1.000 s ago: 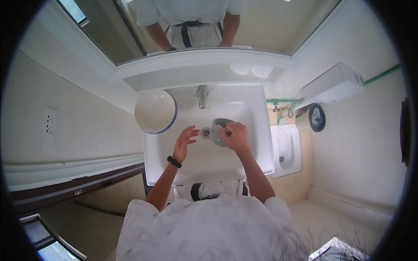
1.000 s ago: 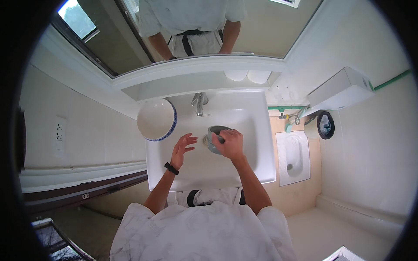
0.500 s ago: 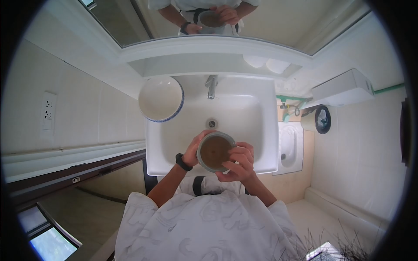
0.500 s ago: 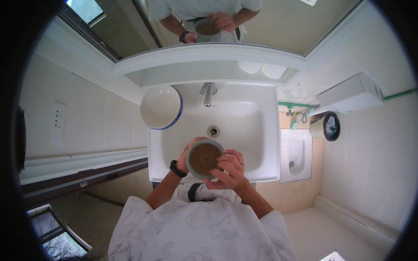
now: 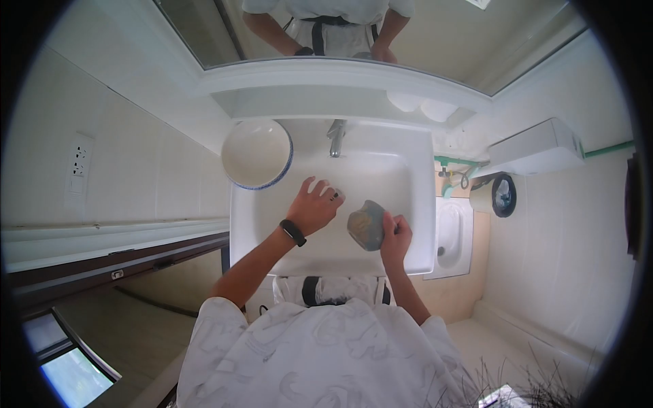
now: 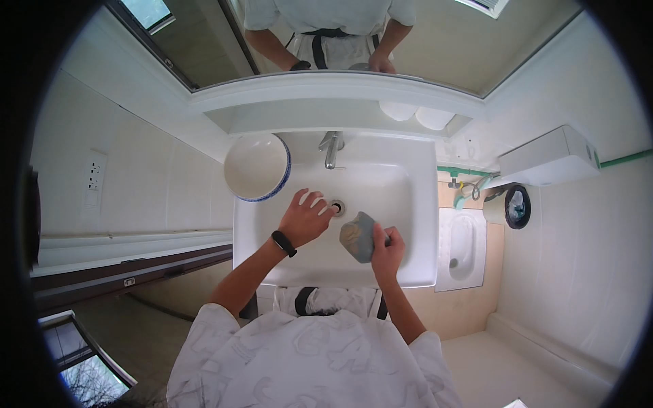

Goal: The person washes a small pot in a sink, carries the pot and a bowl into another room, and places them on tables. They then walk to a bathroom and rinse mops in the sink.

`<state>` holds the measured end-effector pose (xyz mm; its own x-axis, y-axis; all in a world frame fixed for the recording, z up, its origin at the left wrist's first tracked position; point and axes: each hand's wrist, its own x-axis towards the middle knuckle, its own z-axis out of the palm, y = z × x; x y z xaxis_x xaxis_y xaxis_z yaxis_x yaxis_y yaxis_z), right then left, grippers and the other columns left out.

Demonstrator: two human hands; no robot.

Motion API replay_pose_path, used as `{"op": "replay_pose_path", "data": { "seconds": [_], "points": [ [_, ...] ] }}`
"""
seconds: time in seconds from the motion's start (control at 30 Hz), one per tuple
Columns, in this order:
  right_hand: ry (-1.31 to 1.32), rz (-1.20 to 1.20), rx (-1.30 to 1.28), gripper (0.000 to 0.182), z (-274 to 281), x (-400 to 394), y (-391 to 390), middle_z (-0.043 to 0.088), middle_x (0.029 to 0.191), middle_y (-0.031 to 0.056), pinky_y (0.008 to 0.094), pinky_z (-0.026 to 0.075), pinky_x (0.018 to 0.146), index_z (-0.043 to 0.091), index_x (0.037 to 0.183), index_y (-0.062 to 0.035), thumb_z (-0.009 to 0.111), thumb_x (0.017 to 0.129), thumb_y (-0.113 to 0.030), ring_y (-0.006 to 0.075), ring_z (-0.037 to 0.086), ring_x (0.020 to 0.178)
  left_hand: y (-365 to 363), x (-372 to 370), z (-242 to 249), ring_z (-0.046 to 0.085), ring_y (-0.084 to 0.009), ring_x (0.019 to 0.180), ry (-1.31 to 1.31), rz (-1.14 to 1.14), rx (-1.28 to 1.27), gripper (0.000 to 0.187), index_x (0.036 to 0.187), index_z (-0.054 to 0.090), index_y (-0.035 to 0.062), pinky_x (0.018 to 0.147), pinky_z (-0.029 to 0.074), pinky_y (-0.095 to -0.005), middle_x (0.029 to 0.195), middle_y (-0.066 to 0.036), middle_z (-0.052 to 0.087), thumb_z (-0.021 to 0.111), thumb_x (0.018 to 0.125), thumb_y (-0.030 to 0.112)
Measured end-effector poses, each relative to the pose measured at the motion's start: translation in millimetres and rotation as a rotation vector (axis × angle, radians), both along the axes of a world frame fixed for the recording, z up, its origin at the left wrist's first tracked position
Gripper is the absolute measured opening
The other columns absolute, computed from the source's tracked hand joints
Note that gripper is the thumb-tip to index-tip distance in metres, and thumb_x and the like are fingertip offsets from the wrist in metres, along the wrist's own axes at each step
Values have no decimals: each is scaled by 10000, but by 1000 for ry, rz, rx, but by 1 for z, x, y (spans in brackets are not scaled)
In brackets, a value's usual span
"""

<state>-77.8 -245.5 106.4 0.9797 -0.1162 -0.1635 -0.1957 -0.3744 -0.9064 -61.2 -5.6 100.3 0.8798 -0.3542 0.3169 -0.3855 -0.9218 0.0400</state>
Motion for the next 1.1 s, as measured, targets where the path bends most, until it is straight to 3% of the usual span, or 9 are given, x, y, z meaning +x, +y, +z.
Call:
{"op": "replay_pose_path", "data": {
  "seconds": [0.2, 0.3, 0.33, 0.43, 0.5, 0.57, 0.73, 0.9, 1.1],
  "points": [
    [270, -307, 1085, 427, 35, 27, -9, 625, 1137, 122, 340, 501, 908, 556, 1232, -19, 510, 985, -364, 223, 611, 1077, -1, 8, 0, 542, -214, 1101, 87, -291, 116, 168, 959, 655, 187, 1025, 383, -483, 994, -7, 626, 649, 794, 222],
    [224, -209, 1193, 423, 65, 41, -6, 642, 1092, 115, 348, 512, 887, 585, 1176, -17, 501, 983, -384, 228, 632, 1025, -5, 10, 0, 544, -207, 1093, 76, -310, 61, 165, 947, 653, 187, 1009, 395, -481, 996, -13, 627, 648, 786, 219],
    [226, -220, 1194, 423, 59, 46, -5, 642, 1092, 115, 348, 512, 887, 585, 1176, -17, 501, 983, -384, 228, 632, 1025, -6, 10, 1, 547, -207, 1088, 52, -313, 79, 166, 943, 651, 185, 998, 403, -477, 999, -14, 628, 651, 781, 224],
    [304, 166, -442, 372, 1, 74, -3, 644, 969, 94, 334, 525, 786, 623, 1068, -6, 581, 943, -354, 205, 643, 875, -10, 10, -1, 553, -206, 1077, 27, -346, 89, 162, 935, 648, 176, 974, 418, -463, 1001, -17, 630, 653, 784, 232],
    [354, 46, -88, 350, -35, 63, -7, 633, 935, 78, 317, 517, 770, 625, 1027, 4, 605, 935, -334, 181, 630, 854, -5, 14, -1, 556, -206, 1071, 38, -345, 85, 156, 932, 646, 168, 960, 424, -453, 1001, -19, 631, 651, 791, 234],
    [262, -186, 827, 358, -27, 48, 8, 636, 932, 73, 305, 516, 773, 623, 1013, 10, 600, 938, -339, 167, 631, 859, -5, 9, 4, 573, -203, 1069, 44, -249, -33, 225, 1006, 650, 157, 962, 426, -426, 1003, -5, 624, 685, 796, 231],
    [326, -185, 856, 349, -14, 42, 20, 641, 920, 61, 266, 504, 743, 643, 1000, 22, 579, 967, -320, 129, 609, 831, -4, 6, 17, 571, -228, 1092, 227, -168, -185, 424, 1230, 569, 117, 939, 446, -403, 1142, -42, 620, 649, 825, 214],
    [500, -261, 1053, 357, 12, 32, 38, 645, 950, 59, 271, 510, 739, 634, 1037, 8, 565, 967, -335, 141, 624, 832, -17, -4, 12, 533, -330, 1197, 383, -204, -881, 547, 1377, 442, 66, 1006, 441, -424, 1291, -160, 565, 624, 900, 263],
    [349, -80, 870, 395, 14, 32, 43, 660, 996, 75, 266, 515, 760, 622, 1084, 12, 573, 961, -360, 134, 633, 896, -33, -7, -6, 522, -245, 1213, 618, -95, -1646, 529, 1376, 427, 23, 1044, 403, -373, 1317, -136, 536, 621, 915, 196]
  ]
}}
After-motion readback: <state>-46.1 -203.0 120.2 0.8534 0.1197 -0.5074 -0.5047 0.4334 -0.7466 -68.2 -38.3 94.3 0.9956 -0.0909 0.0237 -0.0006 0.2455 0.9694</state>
